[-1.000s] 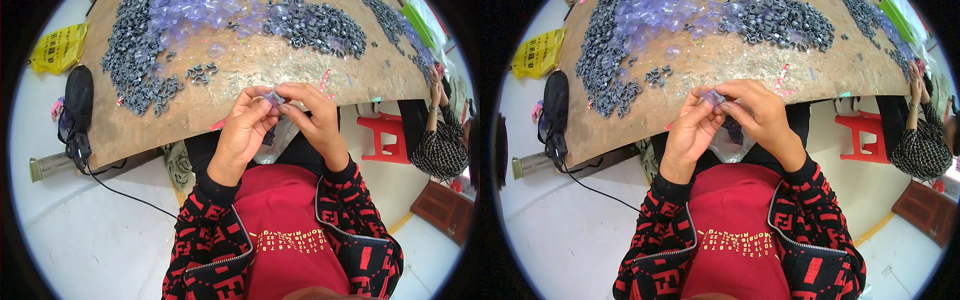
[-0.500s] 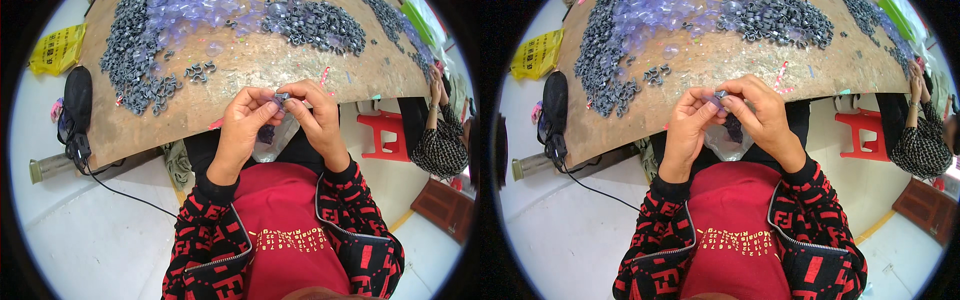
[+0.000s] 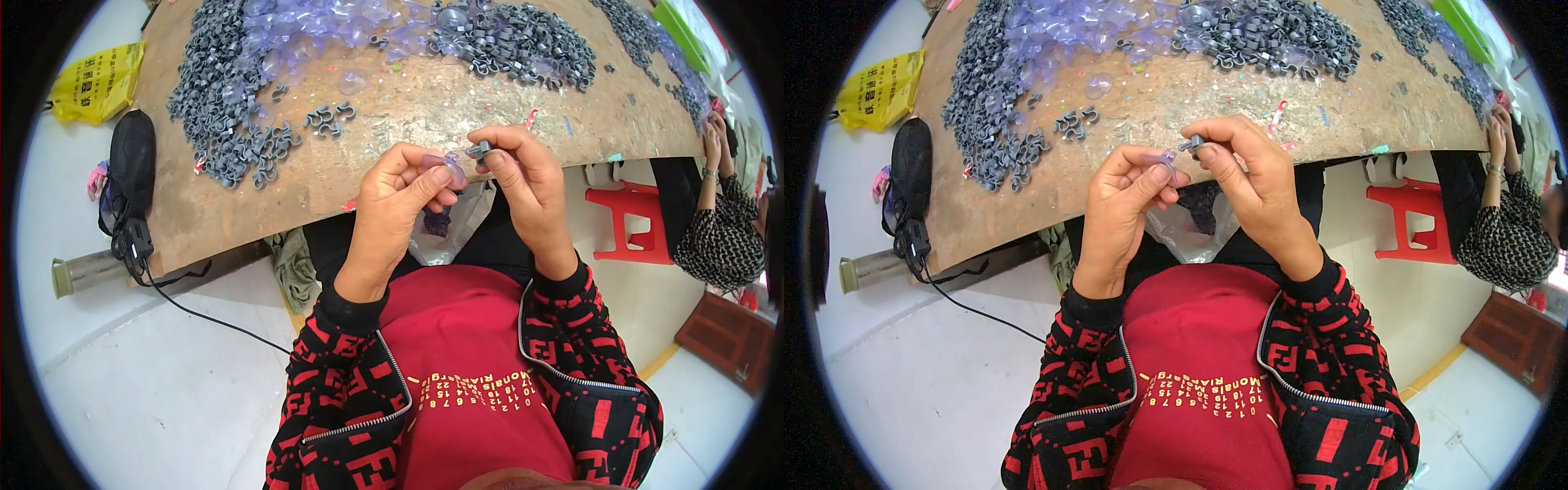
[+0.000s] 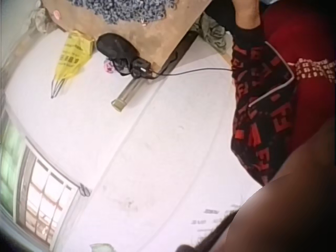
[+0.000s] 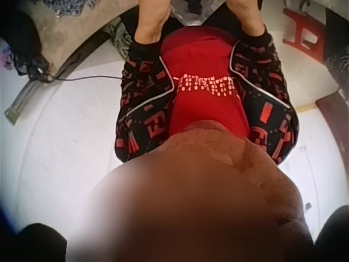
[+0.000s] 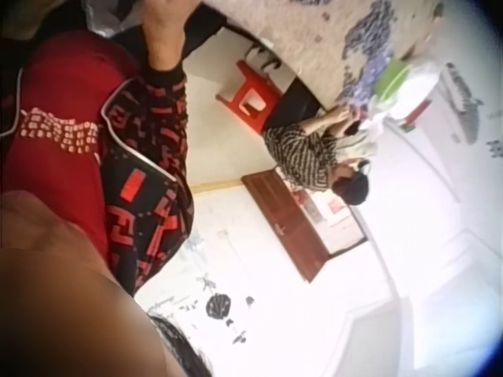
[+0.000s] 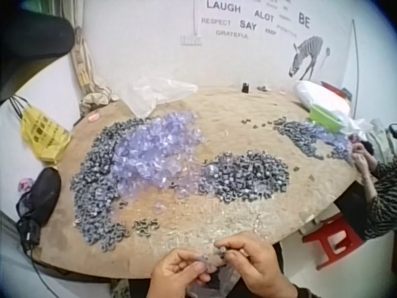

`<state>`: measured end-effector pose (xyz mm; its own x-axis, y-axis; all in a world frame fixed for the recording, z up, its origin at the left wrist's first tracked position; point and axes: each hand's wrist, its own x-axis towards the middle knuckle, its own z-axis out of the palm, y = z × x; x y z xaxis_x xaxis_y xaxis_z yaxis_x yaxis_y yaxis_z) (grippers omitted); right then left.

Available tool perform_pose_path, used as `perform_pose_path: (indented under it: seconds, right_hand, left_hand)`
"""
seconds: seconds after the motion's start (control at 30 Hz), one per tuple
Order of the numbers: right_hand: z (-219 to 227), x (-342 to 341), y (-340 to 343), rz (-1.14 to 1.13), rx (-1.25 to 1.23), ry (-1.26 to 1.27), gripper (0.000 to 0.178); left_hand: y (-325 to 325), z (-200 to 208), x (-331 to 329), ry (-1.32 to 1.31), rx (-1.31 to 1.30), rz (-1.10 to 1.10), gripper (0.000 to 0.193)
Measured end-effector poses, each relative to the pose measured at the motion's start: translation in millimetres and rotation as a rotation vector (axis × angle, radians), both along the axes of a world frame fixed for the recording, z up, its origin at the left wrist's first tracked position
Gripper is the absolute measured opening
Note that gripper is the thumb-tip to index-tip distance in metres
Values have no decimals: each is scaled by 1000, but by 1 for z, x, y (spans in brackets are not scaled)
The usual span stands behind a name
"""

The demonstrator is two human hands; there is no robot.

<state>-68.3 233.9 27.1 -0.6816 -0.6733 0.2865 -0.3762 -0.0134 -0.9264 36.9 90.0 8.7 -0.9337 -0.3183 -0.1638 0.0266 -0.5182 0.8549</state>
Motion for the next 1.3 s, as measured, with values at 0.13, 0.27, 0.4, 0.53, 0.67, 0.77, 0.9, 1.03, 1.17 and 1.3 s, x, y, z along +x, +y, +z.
perform_pose_path:
  seconds: [0.13,0.27,0.4,0.53,0.67,0.77,0.9,1.03,1.17,1.3]
  right_hand:
    - [0,2,3,33,48,62,21]
    - [3,12,-1,-15,-3,-105,20]
    - [-4,12,-2,-30,48,58,18]
    - [-2,7,-3,-67,156,464,17]
    - [0,7,-3,-74,121,520,16]
    - [3,11,-1,-67,102,115,17]
    - [5,12,1,31,18,-194,18]
    - [8,10,0,62,117,-19,18]
    - [13,5,0,95,168,100,18]
    - [9,1,-2,114,138,51,15]
  left_hand:
    - [1,-2,0,28,195,-44,11]
    - [3,-6,1,84,299,-75,12]
    - [6,-5,1,58,232,-77,14]
    - [8,-6,1,31,48,-47,16]
    - [8,-3,3,24,-78,-7,16]
    - [8,-2,4,46,-90,3,16]
    - [6,-2,5,48,-87,-12,16]
    - [7,-1,6,34,-123,-21,16]
    - [9,-1,6,28,-201,25,16]
    - [10,0,5,50,-243,56,15]
